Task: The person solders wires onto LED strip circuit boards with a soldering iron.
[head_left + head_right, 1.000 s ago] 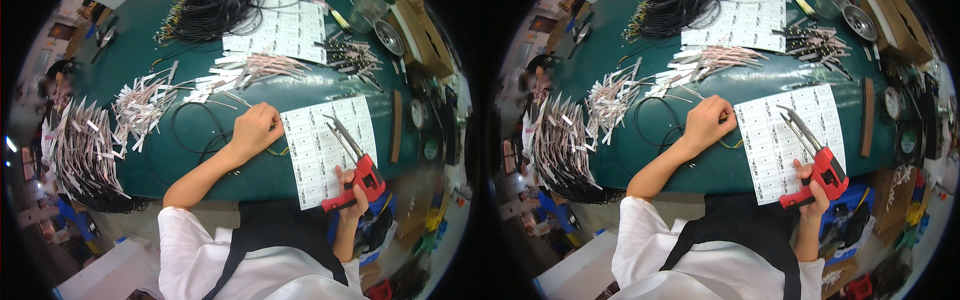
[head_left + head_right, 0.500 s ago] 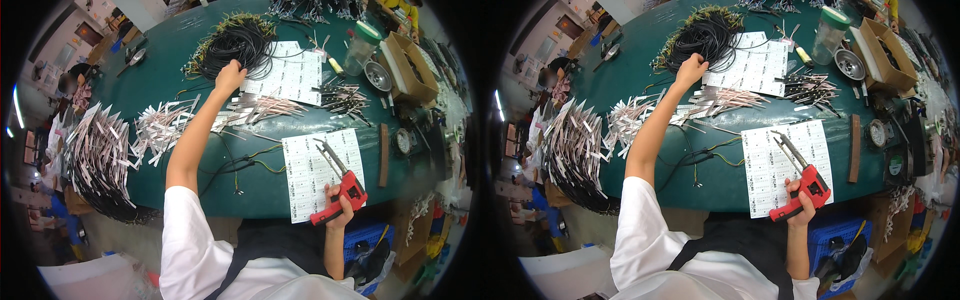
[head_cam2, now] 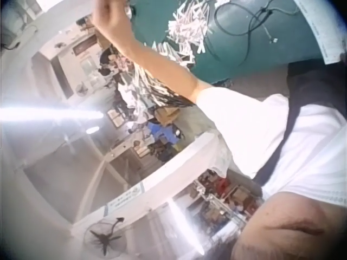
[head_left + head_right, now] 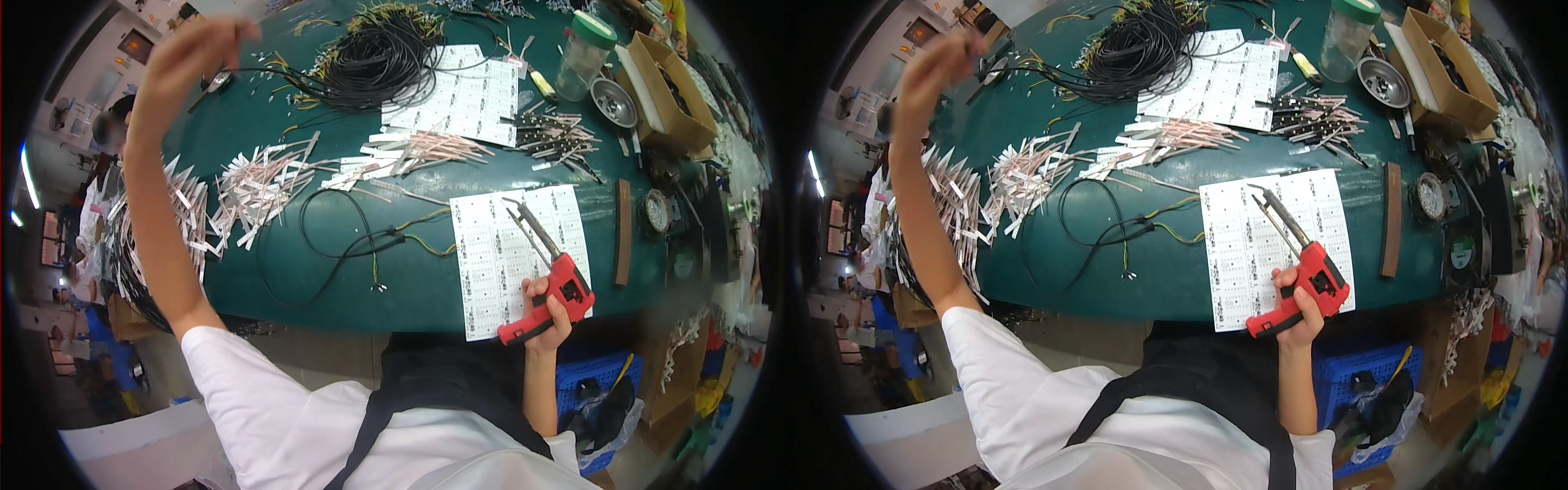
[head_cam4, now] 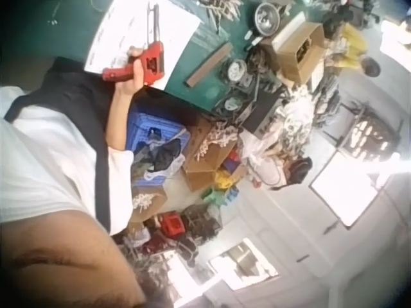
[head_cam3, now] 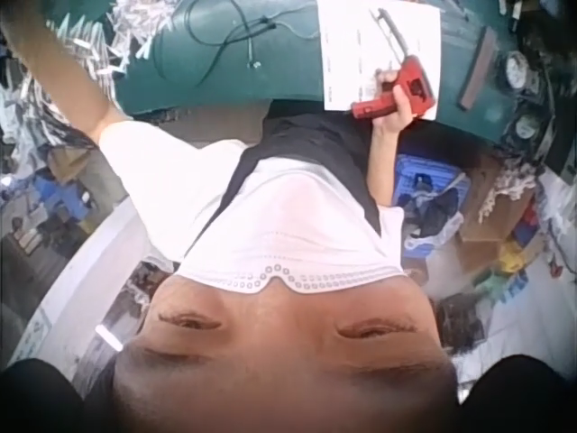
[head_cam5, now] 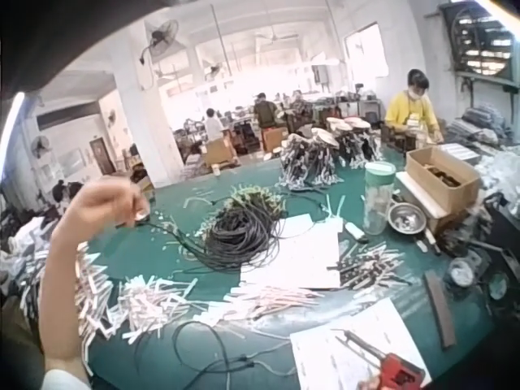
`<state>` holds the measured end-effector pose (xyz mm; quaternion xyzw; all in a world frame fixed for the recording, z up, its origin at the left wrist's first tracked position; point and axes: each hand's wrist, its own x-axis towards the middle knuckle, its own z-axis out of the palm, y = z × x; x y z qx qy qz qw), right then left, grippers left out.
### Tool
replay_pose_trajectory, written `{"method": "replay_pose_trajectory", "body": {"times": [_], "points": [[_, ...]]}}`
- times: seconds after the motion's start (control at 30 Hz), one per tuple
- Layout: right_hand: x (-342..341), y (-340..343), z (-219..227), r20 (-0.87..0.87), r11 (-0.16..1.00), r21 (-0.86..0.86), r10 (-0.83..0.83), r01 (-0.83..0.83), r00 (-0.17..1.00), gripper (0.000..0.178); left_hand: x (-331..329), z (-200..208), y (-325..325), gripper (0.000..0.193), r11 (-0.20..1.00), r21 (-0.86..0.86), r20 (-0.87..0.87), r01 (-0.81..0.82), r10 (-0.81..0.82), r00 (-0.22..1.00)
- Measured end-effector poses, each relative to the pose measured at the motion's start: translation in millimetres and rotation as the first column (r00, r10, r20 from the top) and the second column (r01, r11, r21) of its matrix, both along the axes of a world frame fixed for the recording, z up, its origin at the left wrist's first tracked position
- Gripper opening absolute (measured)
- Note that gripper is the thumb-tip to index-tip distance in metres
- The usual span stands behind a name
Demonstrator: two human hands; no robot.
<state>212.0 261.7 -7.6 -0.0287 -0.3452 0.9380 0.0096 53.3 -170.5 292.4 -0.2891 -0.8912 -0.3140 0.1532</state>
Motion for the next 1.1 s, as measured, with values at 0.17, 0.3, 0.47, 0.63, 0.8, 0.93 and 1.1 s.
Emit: {"method": "replay_pose_trajectory", "body": {"times": [0.17,0.3,0.47,0.63,0.8,0.93,1.1], "points": [[-1,2,-4,-0.017,1.000,-0.016,0.021,-0.021,1.000,0.037,110,-48,4,0.015,0.904,-0.392,0.584,0.171,0.101,0.806],[-1,5,-1,-0.009,0.998,0.012,0.054,-0.053,0.999,0.044,172,-134,-54,0.025,0.803,-0.570,0.663,0.174,0.323,0.676],[-2,5,-2,-0.023,0.994,0.042,0.103,-0.102,0.994,0.040,179,-191,6,0.015,0.839,-0.411,0.319,-0.356,0.498,0.806],[2,10,-5,-0.052,0.998,-0.002,0.070,-0.070,0.996,0.042,160,-220,98,0.015,0.900,-0.263,0.439,-0.349,0.434,0.787],[14,4,6,-0.077,0.995,0.013,0.103,-0.103,0.992,0.050,149,-259,121,0.015,0.865,-0.321,0.239,-0.386,0.468,0.851],[31,17,13,-0.080,0.972,0.192,0.154,-0.136,0.985,0.060,135,-250,137,0.009,0.904,-0.117,0.201,-0.411,0.427,0.882],[53,15,21,-0.068,0.895,0.435,0.141,-0.098,0.988,0.077,131,-257,174,0.011,0.833,0.331,0.723,-0.444,0.079,0.686]]}}
